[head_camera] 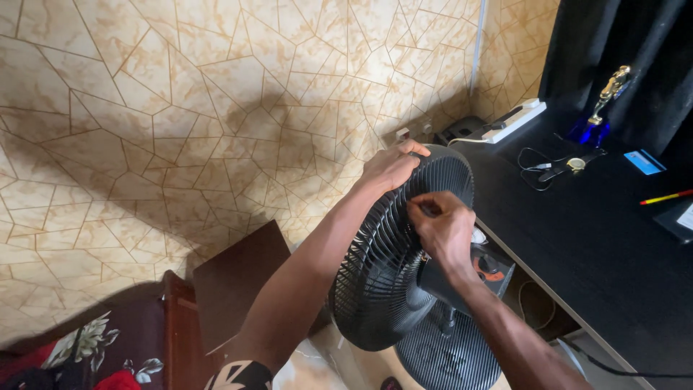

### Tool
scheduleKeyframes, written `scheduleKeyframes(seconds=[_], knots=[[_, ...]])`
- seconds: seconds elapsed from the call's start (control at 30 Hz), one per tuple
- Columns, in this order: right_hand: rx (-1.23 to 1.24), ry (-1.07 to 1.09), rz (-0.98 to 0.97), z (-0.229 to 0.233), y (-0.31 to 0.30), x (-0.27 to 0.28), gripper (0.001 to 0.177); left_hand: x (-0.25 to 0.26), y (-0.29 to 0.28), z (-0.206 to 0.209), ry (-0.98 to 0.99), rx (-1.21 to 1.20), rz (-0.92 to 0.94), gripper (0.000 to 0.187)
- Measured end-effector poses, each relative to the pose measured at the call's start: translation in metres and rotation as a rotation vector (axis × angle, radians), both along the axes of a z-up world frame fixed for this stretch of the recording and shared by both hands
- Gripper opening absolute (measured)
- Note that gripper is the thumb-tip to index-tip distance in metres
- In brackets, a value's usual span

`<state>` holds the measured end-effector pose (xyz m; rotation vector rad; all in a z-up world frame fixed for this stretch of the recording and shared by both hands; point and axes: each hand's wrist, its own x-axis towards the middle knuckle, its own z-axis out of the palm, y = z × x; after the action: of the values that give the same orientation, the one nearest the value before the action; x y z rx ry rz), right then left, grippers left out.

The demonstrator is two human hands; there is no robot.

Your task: Cleaning a black standing fan with a cloth in a bedroom.

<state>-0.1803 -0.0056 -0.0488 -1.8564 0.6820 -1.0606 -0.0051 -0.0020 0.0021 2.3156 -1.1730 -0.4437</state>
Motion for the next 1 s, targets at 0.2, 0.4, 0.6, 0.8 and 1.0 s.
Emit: scheduleKeyframes(seconds=[0.2, 0.4, 0.6, 0.8, 1.0], knots=[[-0.189, -0.110, -0.048, -0.001, -0.003, 0.018, 0.011, -0.003, 0.005, 0.005, 0.017, -0.003, -0.014, 0.036], [0.448, -0.585, 0.071, -0.016, -0.026, 0.036, 0.011, 0.000, 0.006, -0.006, 0.046, -0.111, -0.026, 0.034], [0.082, -0.564, 0.114, -0.017, -0.017, 0.025, 0.011, 0.010, 0.000, -0.013, 0.113, -0.088, 0.006, 0.033], [-0.185, -0.134, 0.058, 0.009, 0.006, 0.006, 0.011, 0.026, -0.011, -0.027, 0.114, -0.155, -0.053, 0.033], [-0.297, -0.108, 0.096, 0.005, 0.002, -0.001, 0.011, 0.012, -0.005, -0.008, 0.127, -0.073, -0.018, 0.035]])
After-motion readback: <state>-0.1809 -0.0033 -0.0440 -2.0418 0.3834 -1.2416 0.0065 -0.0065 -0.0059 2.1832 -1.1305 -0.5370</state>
